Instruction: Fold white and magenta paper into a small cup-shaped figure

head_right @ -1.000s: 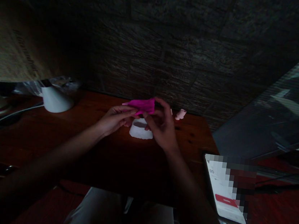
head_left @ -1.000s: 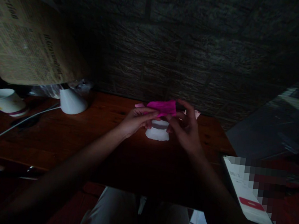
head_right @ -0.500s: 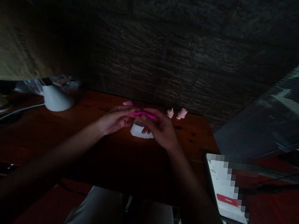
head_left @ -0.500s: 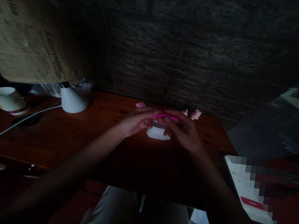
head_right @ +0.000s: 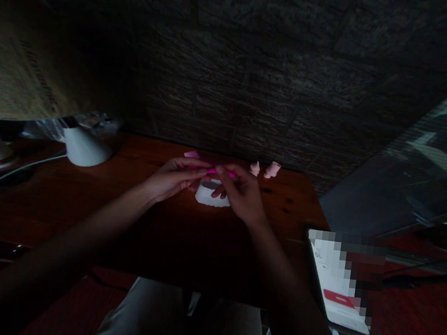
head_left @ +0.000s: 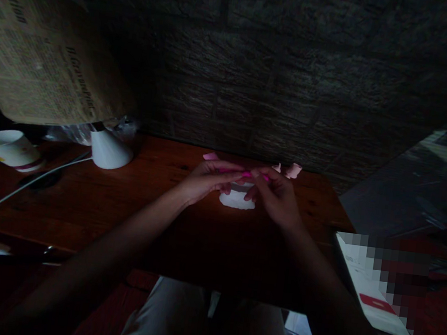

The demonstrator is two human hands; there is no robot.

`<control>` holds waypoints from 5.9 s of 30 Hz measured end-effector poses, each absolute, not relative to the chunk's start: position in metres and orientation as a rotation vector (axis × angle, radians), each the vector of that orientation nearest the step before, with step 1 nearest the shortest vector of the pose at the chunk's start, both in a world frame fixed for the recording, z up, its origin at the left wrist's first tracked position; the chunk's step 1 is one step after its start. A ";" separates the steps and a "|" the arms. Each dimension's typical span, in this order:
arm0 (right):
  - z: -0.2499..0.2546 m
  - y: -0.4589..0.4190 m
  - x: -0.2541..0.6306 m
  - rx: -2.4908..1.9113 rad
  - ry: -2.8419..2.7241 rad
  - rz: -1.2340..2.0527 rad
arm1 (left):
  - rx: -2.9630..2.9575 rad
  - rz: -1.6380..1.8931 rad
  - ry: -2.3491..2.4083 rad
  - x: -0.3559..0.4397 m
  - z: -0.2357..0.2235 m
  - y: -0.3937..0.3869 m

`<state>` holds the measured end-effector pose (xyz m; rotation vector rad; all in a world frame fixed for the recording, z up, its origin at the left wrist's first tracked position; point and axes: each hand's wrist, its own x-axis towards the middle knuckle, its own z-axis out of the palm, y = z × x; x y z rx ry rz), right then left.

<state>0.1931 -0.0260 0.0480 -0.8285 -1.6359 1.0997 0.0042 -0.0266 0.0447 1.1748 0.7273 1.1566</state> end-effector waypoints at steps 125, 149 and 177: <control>0.031 0.010 0.223 -0.963 -1.362 0.966 | 1.750 0.982 0.862 -0.016 0.006 0.000; 0.037 0.002 0.236 -0.868 -1.978 1.174 | 1.501 0.989 0.828 -0.016 -0.009 0.007; 0.040 -0.003 0.231 -0.779 -2.070 1.102 | 1.496 1.000 0.786 -0.015 -0.011 0.008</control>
